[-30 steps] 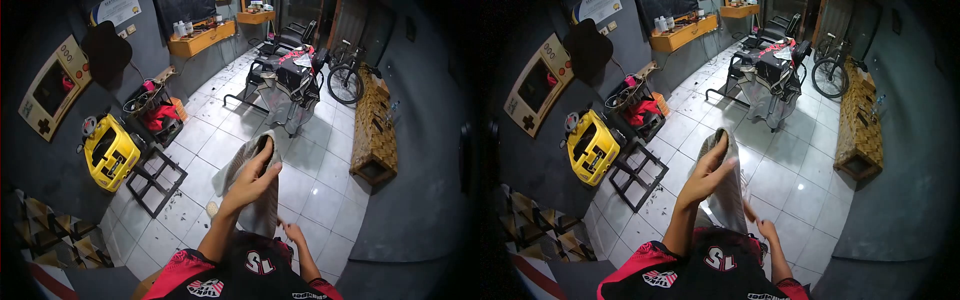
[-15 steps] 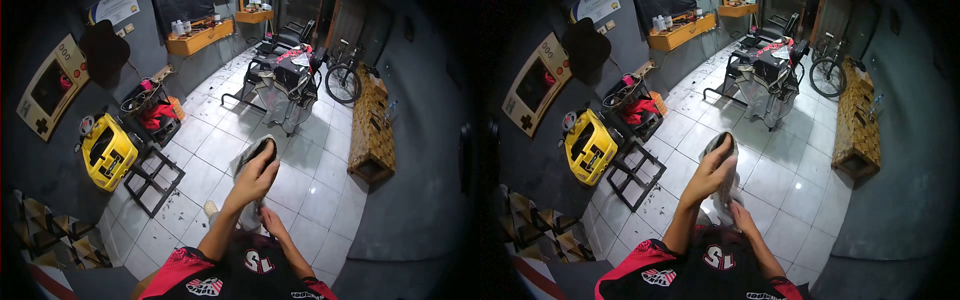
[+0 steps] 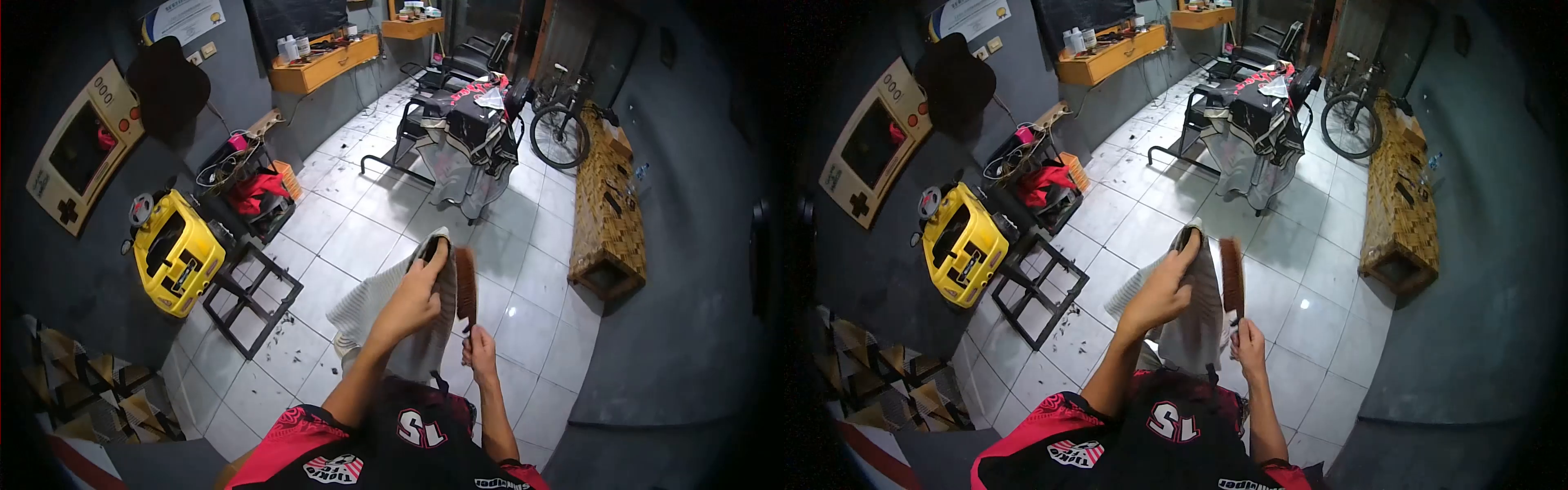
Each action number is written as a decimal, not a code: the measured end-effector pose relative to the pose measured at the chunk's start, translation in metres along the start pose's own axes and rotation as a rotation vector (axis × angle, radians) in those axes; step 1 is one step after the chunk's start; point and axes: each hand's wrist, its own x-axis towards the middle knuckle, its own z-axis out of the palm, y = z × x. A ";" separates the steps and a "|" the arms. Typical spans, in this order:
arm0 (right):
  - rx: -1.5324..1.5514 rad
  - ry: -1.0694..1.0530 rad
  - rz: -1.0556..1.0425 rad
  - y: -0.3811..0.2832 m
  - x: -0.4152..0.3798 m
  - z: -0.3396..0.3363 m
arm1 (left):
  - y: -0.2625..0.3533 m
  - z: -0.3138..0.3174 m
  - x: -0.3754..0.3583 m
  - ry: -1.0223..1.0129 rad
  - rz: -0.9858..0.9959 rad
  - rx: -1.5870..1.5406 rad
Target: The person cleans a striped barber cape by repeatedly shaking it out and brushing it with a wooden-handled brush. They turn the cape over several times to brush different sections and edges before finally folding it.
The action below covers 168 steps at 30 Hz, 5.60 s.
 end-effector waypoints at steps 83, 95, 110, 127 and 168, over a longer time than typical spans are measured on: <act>-0.537 -0.040 -0.357 0.023 -0.009 0.035 | -0.005 0.016 0.032 0.133 -0.110 -0.348; -1.060 0.187 0.079 0.121 0.007 -0.085 | -0.091 0.004 0.033 -0.007 -0.774 -2.307; -0.907 0.057 -0.077 0.081 0.005 -0.012 | -0.042 -0.004 0.031 -0.112 -0.396 -1.889; -0.039 0.202 -0.378 -0.072 -0.038 0.038 | 0.018 0.022 0.032 0.023 -0.126 -0.812; -0.985 0.408 -0.098 0.064 0.014 -0.083 | 0.028 -0.007 0.028 0.105 0.013 -0.952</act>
